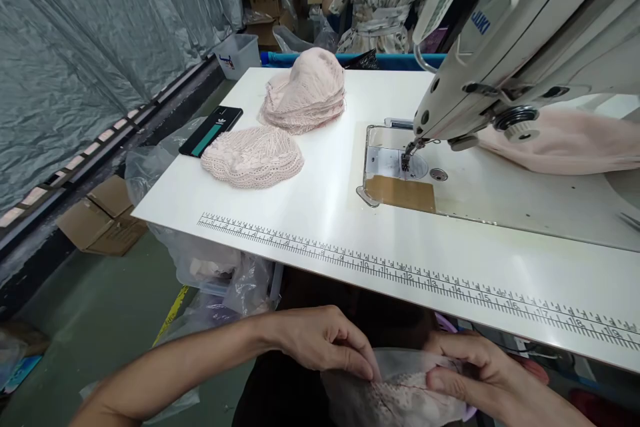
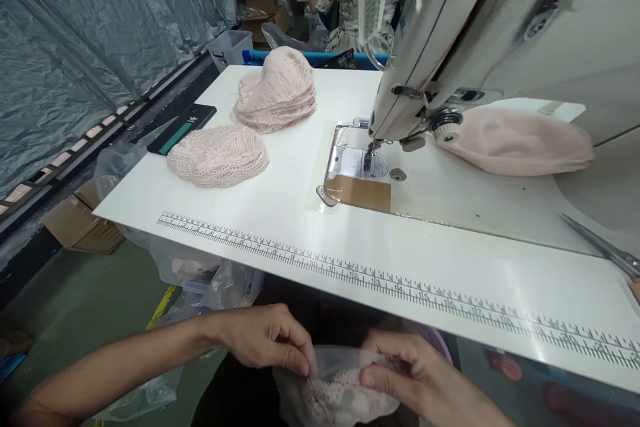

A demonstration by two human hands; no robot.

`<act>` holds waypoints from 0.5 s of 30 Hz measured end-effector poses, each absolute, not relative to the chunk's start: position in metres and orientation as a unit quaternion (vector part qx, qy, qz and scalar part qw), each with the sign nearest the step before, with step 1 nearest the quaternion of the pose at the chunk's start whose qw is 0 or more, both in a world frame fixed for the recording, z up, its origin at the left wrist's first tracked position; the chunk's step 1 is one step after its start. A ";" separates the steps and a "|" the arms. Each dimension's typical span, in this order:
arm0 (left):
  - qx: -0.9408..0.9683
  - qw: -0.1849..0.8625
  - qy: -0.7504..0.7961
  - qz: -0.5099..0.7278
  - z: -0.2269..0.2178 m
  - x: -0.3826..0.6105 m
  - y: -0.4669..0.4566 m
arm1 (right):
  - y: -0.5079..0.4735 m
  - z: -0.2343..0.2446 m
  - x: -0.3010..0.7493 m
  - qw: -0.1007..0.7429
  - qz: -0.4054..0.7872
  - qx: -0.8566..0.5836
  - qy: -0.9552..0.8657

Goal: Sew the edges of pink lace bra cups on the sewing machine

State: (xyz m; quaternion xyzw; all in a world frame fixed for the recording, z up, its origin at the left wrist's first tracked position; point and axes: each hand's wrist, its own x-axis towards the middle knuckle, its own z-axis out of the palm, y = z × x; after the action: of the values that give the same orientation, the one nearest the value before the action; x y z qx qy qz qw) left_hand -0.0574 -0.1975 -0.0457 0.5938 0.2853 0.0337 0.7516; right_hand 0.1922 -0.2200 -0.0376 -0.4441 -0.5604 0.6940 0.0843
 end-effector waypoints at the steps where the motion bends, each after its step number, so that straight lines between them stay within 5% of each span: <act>1: 0.585 0.757 0.288 0.032 -0.047 -0.058 -0.197 | -0.220 -0.039 0.192 0.089 0.694 -0.444 -0.560; 15: 0.493 0.842 0.219 -0.008 -0.050 -0.069 -0.190 | -0.226 -0.037 0.194 0.095 0.705 -0.479 -0.514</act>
State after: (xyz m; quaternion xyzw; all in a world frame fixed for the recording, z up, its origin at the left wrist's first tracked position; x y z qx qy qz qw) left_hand -0.0688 -0.1902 -0.0496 0.4928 0.2194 -0.0078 0.8420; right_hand 0.1941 -0.2263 -0.0373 -0.4792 -0.5138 0.7052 0.0955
